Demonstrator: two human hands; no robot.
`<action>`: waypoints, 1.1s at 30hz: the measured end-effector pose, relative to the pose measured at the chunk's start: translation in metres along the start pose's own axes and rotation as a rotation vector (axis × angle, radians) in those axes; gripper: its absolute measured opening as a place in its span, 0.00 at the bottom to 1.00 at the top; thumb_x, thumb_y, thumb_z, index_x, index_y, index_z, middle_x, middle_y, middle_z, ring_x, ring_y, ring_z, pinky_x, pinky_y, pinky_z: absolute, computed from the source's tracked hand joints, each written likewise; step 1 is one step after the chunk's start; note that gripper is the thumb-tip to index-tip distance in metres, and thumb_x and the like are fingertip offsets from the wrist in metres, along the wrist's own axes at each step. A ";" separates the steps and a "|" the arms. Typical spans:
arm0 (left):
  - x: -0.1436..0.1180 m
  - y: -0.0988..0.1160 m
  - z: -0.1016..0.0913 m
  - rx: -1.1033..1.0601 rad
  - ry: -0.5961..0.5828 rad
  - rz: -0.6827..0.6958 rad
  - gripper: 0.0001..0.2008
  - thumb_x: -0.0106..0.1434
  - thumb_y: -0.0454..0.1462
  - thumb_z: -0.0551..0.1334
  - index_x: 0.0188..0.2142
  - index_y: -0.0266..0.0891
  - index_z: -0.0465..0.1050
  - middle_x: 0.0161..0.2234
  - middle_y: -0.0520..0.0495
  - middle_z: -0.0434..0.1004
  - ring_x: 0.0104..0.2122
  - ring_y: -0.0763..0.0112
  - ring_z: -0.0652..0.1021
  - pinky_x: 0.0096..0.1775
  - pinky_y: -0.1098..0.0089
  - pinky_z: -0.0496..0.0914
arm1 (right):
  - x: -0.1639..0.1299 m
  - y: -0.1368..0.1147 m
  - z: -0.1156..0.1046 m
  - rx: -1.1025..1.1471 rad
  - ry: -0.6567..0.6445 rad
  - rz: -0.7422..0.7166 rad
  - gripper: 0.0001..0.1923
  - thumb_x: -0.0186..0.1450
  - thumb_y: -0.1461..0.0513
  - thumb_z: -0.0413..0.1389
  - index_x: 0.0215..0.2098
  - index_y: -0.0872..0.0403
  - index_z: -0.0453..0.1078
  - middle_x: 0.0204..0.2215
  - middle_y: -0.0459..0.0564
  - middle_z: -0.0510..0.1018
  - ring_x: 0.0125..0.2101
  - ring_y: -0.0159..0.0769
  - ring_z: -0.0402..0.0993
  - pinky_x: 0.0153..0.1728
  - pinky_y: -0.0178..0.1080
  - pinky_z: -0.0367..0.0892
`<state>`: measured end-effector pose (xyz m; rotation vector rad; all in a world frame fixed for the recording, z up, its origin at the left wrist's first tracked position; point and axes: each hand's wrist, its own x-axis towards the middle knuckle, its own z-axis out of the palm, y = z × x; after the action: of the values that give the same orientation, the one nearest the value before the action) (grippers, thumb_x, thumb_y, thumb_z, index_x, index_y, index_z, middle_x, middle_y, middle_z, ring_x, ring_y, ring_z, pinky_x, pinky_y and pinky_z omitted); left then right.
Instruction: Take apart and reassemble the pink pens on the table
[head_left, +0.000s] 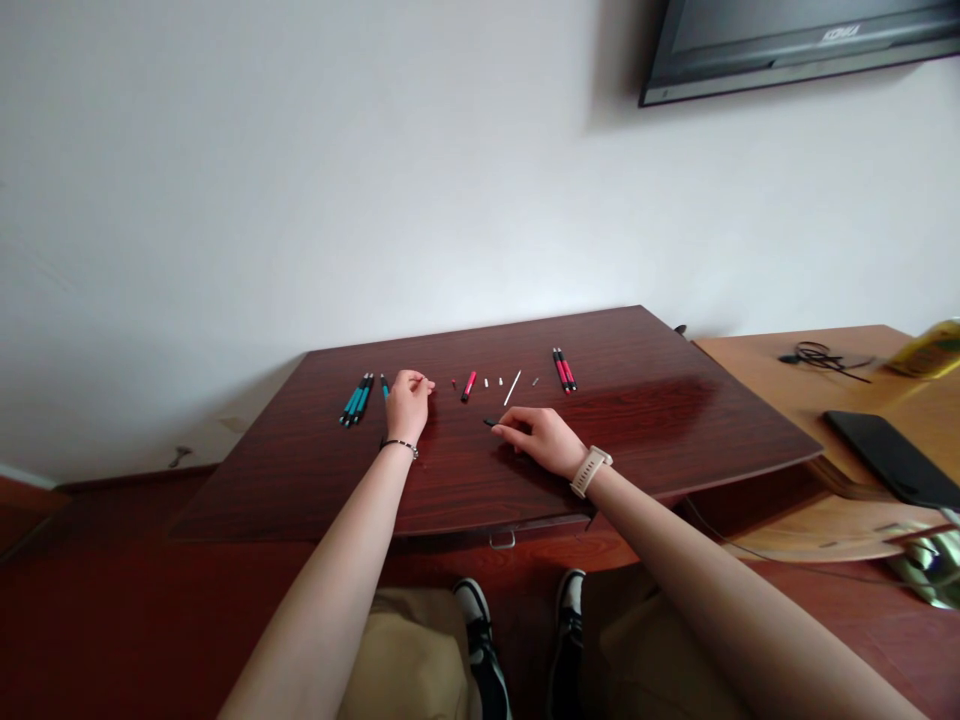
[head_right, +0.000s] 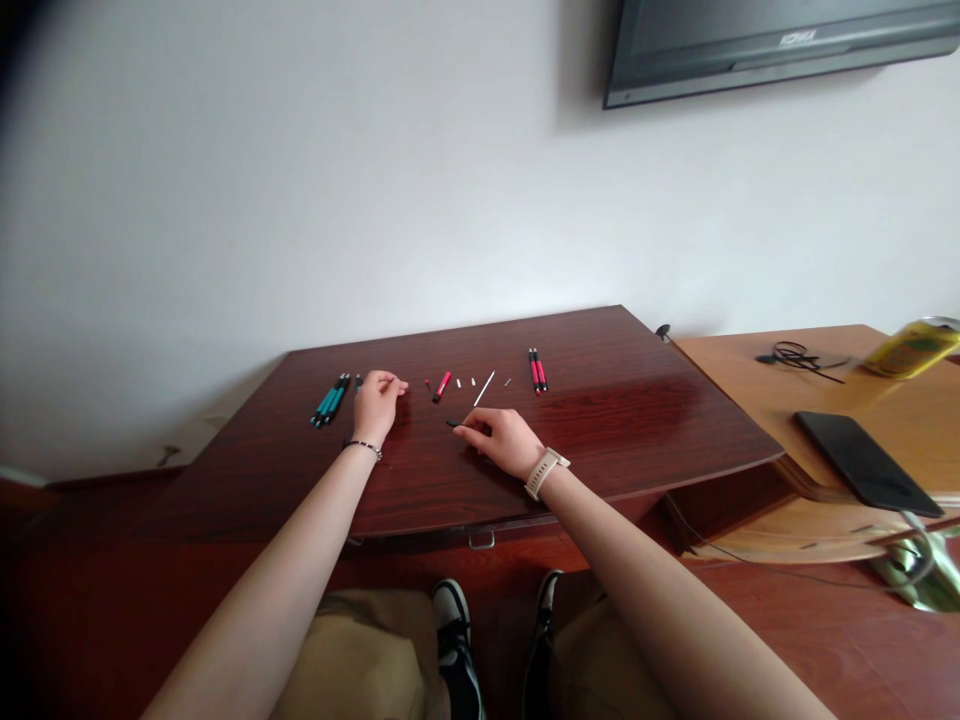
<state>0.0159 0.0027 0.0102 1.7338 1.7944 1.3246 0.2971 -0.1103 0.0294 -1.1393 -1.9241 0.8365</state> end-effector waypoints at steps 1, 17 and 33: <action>0.001 0.000 -0.001 0.043 0.011 0.017 0.05 0.70 0.38 0.60 0.43 0.42 0.73 0.43 0.43 0.87 0.42 0.64 0.85 0.49 0.65 0.75 | 0.000 0.000 0.000 -0.001 0.002 0.001 0.16 0.74 0.51 0.61 0.35 0.53 0.79 0.24 0.44 0.81 0.25 0.33 0.75 0.33 0.34 0.64; -0.005 0.012 -0.006 0.554 -0.008 -0.078 0.09 0.69 0.38 0.62 0.41 0.44 0.82 0.46 0.42 0.86 0.47 0.55 0.82 0.49 0.61 0.72 | 0.000 0.000 0.000 0.007 -0.014 0.003 0.16 0.74 0.51 0.61 0.36 0.53 0.80 0.25 0.44 0.82 0.26 0.32 0.76 0.34 0.34 0.65; -0.016 0.022 -0.014 0.298 0.115 0.133 0.11 0.69 0.34 0.60 0.49 0.42 0.75 0.44 0.42 0.83 0.46 0.56 0.81 0.54 0.58 0.72 | 0.001 0.001 0.000 0.034 0.007 0.018 0.14 0.74 0.51 0.60 0.41 0.52 0.81 0.26 0.45 0.84 0.28 0.35 0.80 0.36 0.35 0.68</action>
<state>0.0222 -0.0207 0.0286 1.9977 2.0600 1.2842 0.2975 -0.1085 0.0289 -1.1392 -1.8893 0.8703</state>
